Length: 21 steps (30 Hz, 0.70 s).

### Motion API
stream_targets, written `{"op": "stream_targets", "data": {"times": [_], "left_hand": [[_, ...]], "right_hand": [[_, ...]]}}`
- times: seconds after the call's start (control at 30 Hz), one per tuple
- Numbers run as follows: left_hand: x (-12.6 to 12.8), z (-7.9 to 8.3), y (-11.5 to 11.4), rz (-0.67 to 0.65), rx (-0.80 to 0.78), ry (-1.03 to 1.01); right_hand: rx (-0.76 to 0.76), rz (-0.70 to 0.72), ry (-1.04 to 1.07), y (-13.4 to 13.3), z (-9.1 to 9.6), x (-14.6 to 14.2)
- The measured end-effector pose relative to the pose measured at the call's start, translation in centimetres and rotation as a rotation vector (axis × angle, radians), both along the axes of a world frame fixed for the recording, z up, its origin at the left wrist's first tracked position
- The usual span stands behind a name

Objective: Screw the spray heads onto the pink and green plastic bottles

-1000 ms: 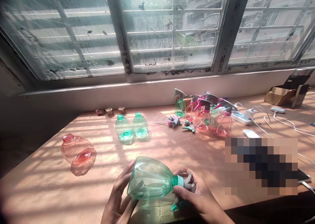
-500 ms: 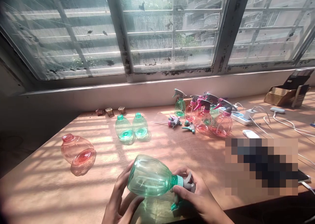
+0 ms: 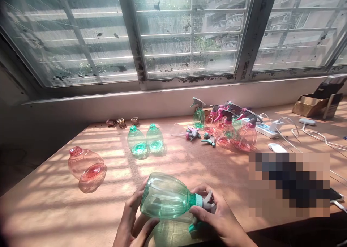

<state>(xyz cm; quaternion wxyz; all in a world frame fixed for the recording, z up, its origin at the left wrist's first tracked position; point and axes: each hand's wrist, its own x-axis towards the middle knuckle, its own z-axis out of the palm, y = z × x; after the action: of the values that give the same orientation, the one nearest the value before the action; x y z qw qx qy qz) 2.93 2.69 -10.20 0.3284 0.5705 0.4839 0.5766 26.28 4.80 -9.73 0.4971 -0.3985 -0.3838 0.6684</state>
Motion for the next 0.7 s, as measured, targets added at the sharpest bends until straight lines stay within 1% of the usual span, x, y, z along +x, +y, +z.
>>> {"op": "stream_targets", "data": {"times": [0.1, 0.2, 0.3, 0.47, 0.5, 0.53, 0.63, 0.7], "left_hand": [[-0.23, -0.34, 0.09, -0.003, 0.005, -0.007], [-0.29, -0.57, 0.26, -0.008, 0.045, -0.026], [-0.22, -0.43, 0.28, 0.003, 0.075, 0.009], [-0.3, -0.14, 0.25, -0.008, 0.051, -0.013], [-0.38, -0.18, 0.3, -0.002, 0.056, 0.007], [-0.45, -0.25, 0.38, 0.016, 0.078, 0.05], [-0.52, -0.47, 0.61, 0.094, 0.209, 0.196], [-0.33, -0.43, 0.64, 0.101, 0.25, 0.18]], "right_hand": [[-0.021, -0.014, 0.023, 0.0, 0.16, -0.04], [-0.034, -0.006, 0.014, -0.02, 0.15, -0.04], [-0.011, -0.009, -0.032, -0.05, 0.06, -0.03], [0.003, 0.02, -0.049, -0.03, 0.03, -0.1], [0.007, 0.013, -0.051, -0.01, -0.02, -0.09], [0.013, 0.004, -0.05, 0.02, -0.09, -0.07], [0.015, -0.004, -0.018, 0.1, -0.36, 0.07], [-0.002, 0.01, 0.0, 0.13, -0.47, 0.15]]}}
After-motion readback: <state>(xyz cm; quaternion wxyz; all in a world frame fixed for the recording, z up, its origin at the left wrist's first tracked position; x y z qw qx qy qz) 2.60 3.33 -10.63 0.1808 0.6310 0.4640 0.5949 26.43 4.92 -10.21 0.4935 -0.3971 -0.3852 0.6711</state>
